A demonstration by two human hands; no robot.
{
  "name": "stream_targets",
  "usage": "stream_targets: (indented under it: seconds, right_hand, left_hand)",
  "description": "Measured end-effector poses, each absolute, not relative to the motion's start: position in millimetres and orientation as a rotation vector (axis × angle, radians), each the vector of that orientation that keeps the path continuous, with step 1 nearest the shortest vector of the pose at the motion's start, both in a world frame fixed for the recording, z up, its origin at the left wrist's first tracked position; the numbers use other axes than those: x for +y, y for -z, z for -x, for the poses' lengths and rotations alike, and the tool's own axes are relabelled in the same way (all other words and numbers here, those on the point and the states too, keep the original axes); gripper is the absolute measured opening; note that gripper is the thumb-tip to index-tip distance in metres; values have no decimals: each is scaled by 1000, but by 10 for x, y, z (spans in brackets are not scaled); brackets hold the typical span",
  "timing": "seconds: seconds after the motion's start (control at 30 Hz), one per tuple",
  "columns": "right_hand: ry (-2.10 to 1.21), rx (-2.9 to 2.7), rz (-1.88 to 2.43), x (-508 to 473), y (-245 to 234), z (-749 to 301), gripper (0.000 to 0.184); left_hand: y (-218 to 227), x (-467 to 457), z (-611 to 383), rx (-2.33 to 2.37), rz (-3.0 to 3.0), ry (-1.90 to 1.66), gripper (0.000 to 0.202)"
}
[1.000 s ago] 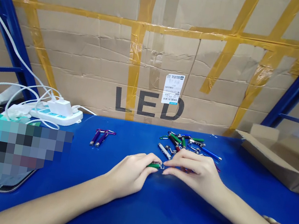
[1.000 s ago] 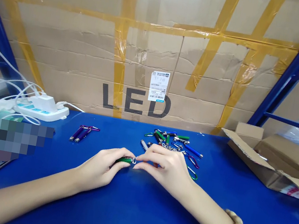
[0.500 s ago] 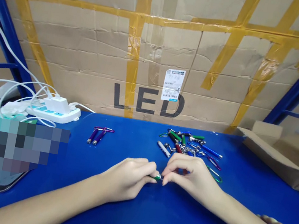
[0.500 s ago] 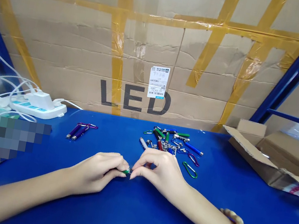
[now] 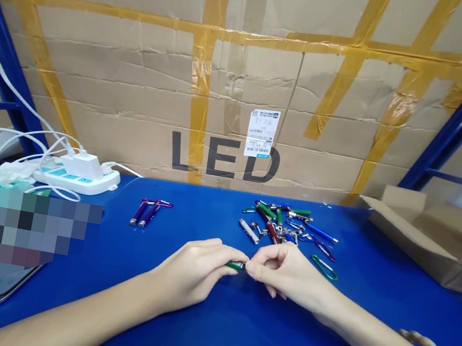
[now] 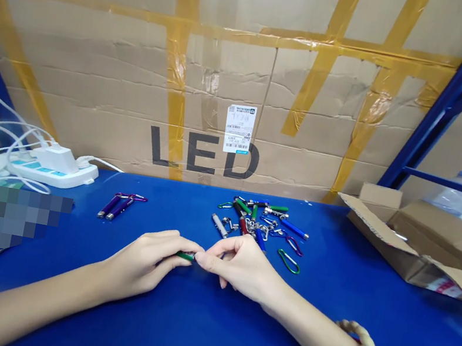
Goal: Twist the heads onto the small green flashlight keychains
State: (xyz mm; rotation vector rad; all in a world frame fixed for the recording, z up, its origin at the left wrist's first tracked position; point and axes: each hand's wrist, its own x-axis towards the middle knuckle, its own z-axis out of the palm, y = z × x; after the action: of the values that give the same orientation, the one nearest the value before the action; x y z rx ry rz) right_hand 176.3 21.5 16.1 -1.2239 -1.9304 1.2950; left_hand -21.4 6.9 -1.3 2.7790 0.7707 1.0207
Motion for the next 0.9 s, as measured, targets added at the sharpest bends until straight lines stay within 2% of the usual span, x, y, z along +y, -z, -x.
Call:
stream_targets:
  seconds: [0.1, 0.27, 0.37, 0.6, 0.9]
  right_hand:
    - [-1044, -2004, 1143, 203, -167, -1776, 35]
    - [-241, -2204, 834, 156, -205, -1849, 20]
    - [-40, -2235, 693, 158, -200, -1887, 18]
    - [114, -2238, 562, 239, -159, -1919, 12]
    - [94, -2238, 605, 181, -172, -1901, 14]
  left_hand:
    - [7, 66, 195, 821, -2738, -1043, 19]
    - [8, 62, 166, 909, -2625, -1061, 19]
    - [15, 75, 168, 963, -2570, -1109, 19]
    - [25, 83, 175, 948, -2696, -1021, 22]
    - [24, 72, 165, 894, -2731, -989, 25]
